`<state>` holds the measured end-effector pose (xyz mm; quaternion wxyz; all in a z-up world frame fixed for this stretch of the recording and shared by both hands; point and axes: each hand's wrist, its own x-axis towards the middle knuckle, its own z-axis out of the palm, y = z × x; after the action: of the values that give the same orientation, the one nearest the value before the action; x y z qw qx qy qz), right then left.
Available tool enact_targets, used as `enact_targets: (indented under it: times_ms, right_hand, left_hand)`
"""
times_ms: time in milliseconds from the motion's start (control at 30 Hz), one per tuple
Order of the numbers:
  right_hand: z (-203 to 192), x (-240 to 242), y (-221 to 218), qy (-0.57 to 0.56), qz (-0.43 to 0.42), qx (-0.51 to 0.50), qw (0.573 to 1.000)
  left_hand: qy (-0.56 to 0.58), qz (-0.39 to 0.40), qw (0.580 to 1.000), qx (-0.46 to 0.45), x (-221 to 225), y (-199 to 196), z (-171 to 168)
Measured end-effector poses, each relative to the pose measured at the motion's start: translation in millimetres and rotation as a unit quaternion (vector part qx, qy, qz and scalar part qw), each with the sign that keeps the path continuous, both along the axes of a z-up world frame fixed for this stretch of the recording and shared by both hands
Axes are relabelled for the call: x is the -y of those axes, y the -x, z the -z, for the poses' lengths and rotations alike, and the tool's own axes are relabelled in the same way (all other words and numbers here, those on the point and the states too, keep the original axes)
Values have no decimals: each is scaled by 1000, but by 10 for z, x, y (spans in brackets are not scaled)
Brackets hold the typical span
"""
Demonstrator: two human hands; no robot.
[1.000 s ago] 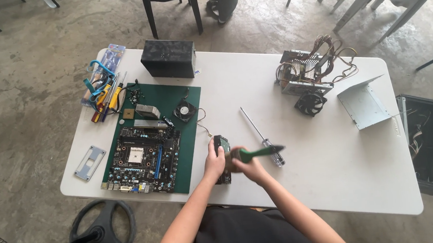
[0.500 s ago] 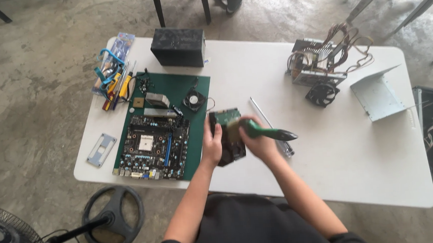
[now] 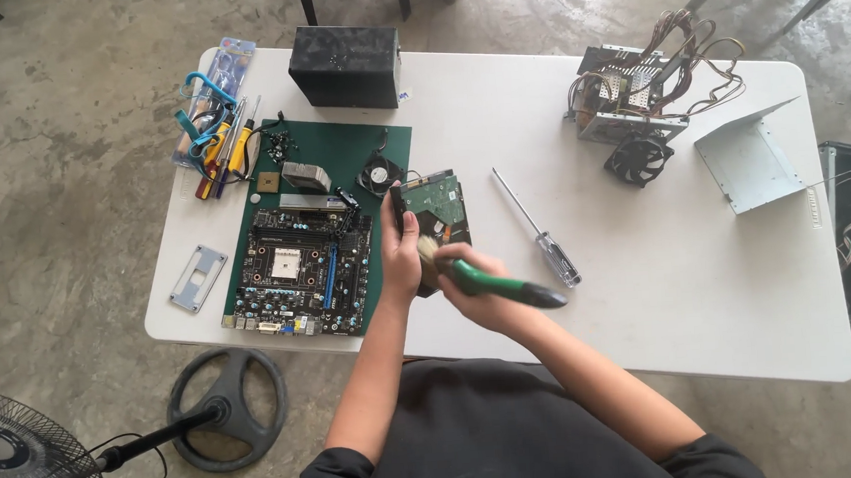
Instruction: Cleaning dust from a hard drive and a power supply unit using a handheld brush on a repair bench.
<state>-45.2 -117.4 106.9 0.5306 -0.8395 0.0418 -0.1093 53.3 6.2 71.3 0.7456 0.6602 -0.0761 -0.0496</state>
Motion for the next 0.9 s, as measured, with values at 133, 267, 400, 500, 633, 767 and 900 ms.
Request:
enact_targets:
  times_ms: [133, 267, 400, 500, 633, 767, 900]
  right_hand:
    - [-29, 284, -244, -4, 12, 61, 998]
    - [73, 205, -138, 34, 26, 122, 992]
    - [-96, 199, 109, 121, -82, 62, 987]
    - [-173, 259, -33, 243, -48, 120, 961]
    - [342, 522, -123, 309, -39, 169, 935]
    - [577, 698, -63, 334, -36, 135, 932]
    - [517, 371, -102, 325, -21, 185, 927]
  left_hand:
    - [-5, 6, 1000, -16, 37, 101, 26]
    - [-2, 14, 1000, -2, 15, 63, 22]
    - [3, 7, 1000, 19, -90, 26, -75]
    - [-1, 17, 1000, 5, -61, 63, -85]
    - [17, 30, 999, -5, -90, 82, -157]
    - [32, 20, 999, 0, -175, 29, -124]
    - [3, 20, 999, 27, -95, 54, -200]
